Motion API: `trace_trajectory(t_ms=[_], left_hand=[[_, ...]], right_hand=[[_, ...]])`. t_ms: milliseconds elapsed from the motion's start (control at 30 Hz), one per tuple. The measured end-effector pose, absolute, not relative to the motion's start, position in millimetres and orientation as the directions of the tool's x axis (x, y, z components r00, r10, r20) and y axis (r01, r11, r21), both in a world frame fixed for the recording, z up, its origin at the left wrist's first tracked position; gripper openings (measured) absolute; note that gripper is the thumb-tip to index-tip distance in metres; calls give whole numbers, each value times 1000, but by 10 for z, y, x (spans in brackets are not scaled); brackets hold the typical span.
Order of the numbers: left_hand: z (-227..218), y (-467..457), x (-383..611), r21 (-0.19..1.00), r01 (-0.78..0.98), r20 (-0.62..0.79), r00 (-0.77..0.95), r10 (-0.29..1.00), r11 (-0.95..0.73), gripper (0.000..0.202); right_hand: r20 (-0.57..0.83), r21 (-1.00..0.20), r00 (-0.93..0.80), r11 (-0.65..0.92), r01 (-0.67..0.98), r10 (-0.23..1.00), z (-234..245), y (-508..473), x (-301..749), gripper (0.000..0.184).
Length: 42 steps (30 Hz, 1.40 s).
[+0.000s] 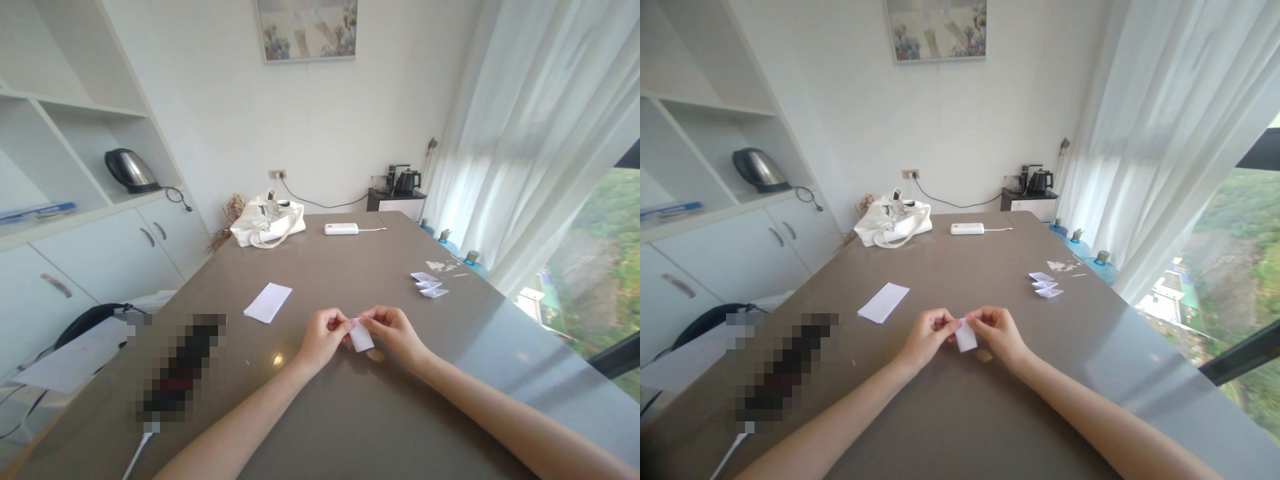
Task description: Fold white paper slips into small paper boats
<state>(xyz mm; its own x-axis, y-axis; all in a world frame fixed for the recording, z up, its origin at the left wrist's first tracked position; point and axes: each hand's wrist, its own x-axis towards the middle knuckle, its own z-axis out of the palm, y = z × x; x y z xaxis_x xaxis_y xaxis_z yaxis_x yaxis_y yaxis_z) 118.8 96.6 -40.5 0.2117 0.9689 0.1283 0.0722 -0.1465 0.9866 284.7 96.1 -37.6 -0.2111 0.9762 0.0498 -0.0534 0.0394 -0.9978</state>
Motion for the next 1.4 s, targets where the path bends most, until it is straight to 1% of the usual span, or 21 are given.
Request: trace_trajectory(t_ms=[67, 167, 267, 467, 667, 867, 1000, 1100, 1267, 1333, 1400], left_hand=[[-430, 970, 1200, 990, 53, 115, 230, 966, -130, 30], [-464, 982, 1212, 997, 13, 70, 320, 945, -78, 36], [-476, 987, 1215, 997, 36, 46, 368, 929, -63, 41], [-453, 961, 1216, 983, 138, 74, 313, 947, -123, 40], [-451, 954, 1221, 977, 166, 63, 385, 921, -136, 42], [-464, 933, 1228, 954, 242, 87, 348, 934, -179, 41], [-499, 927, 1228, 944, 268, 73, 401, 913, -193, 41], [-538, 937, 1229, 934, 305, 55, 398, 916, -189, 40], [-561, 948, 1227, 911, 355, 69, 375, 924, -212, 41], [-552, 949, 1219, 907, 359, 81, 365, 928, -220, 41], [-541, 951, 1207, 906, 359, 91, 351, 932, -223, 42]], right_hand=[[33, -996, -215, 15, -84, 976, -405, 966, 2856, 32], [20, -992, -201, -5, -123, 979, -427, 969, 2870, 33], [17, -991, -184, -8, -137, 983, -432, 976, 2870, 34], [3, -990, -167, -21, -139, 986, -450, 997, 2855, 34], [20, -982, -175, -14, -186, 984, -484, 991, 2876, 29], [-11, -982, -156, -40, -184, 988, -507, 987, 2868, 30], [-16, -978, -160, -49, -202, 987, -525, 984, 2873, 30], [-21, -974, -156, -55, -220, 988, -533, 982, 2874, 30], [-24, -983, -187, -57, -173, 982, -504, 987, 2885, 33], [-17, -994, -224, -41, -101, 974, -492, 988, 2896, 35], [-30, -999, -309, -23, 26, 951, -494, 986, 2909, 36]])
